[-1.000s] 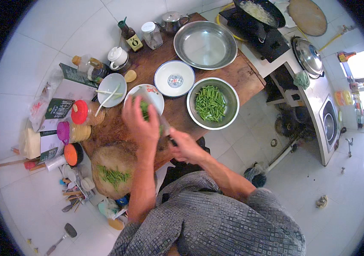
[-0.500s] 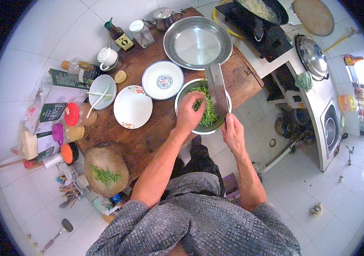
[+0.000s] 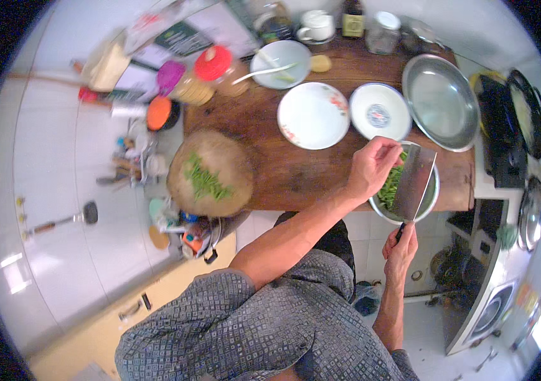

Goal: The person chops green beans on a wooden cutting board and adds them to a wok containing other vegetables. They then stir the vegetables in the wok and wash a metal bowl in the sink.

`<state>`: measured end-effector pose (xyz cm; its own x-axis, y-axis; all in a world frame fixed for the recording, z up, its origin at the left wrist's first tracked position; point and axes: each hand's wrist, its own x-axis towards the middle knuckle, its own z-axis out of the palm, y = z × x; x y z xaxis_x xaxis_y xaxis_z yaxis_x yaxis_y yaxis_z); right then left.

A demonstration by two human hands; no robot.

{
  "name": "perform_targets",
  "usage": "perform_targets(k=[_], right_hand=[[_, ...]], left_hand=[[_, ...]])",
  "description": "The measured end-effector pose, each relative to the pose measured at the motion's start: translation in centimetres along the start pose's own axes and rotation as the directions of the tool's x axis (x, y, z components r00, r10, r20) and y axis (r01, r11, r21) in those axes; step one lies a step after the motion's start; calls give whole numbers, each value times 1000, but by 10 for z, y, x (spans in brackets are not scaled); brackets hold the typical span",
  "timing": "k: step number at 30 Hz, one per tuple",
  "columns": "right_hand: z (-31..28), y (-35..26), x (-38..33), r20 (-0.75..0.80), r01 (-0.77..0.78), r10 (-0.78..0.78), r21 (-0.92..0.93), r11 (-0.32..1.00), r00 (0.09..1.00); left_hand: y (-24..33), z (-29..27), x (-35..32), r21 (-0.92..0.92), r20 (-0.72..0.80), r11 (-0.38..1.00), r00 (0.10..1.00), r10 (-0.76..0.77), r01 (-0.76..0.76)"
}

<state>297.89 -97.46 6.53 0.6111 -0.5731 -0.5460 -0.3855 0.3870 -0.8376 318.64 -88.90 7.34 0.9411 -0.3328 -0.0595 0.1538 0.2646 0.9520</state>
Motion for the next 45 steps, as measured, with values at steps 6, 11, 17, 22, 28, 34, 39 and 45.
perform_targets(k=[6, 11, 17, 22, 28, 34, 39, 45], right_hand=[[82, 6, -35, 408, -266, 252, -24, 964, 878], [158, 34, -59, 645, -370, 376, -152, 916, 665], [213, 58, -69, 651, -454, 487, -236, 859, 582], [236, 68, -76, 654, -485, 532, -277, 830, 538], [269, 84, -95, 624, -475, 548, -302, 826, 557], [303, 101, -109, 643, -447, 549, -337, 829, 534], [327, 112, -129, 656, -387, 498, -321, 864, 568], [348, 124, -133, 690, -313, 458, -336, 888, 560]], left_hand=[[57, -151, -31, 143, -183, 982, 971, 151, -126], [111, -359, -61, 950, -51, 286, 840, 540, -126], [103, -449, -106, 999, 45, 3, 960, 275, -48], [86, -453, -150, 949, 4, 299, 949, 316, -103], [79, -432, -165, 916, -142, 401, 906, 398, -32], [67, -413, -158, 937, -182, 350, 877, 445, 17], [52, -403, -158, 895, -271, 444, 835, 479, 36], [47, -401, -150, 788, -479, 596, 764, 433, 156]])
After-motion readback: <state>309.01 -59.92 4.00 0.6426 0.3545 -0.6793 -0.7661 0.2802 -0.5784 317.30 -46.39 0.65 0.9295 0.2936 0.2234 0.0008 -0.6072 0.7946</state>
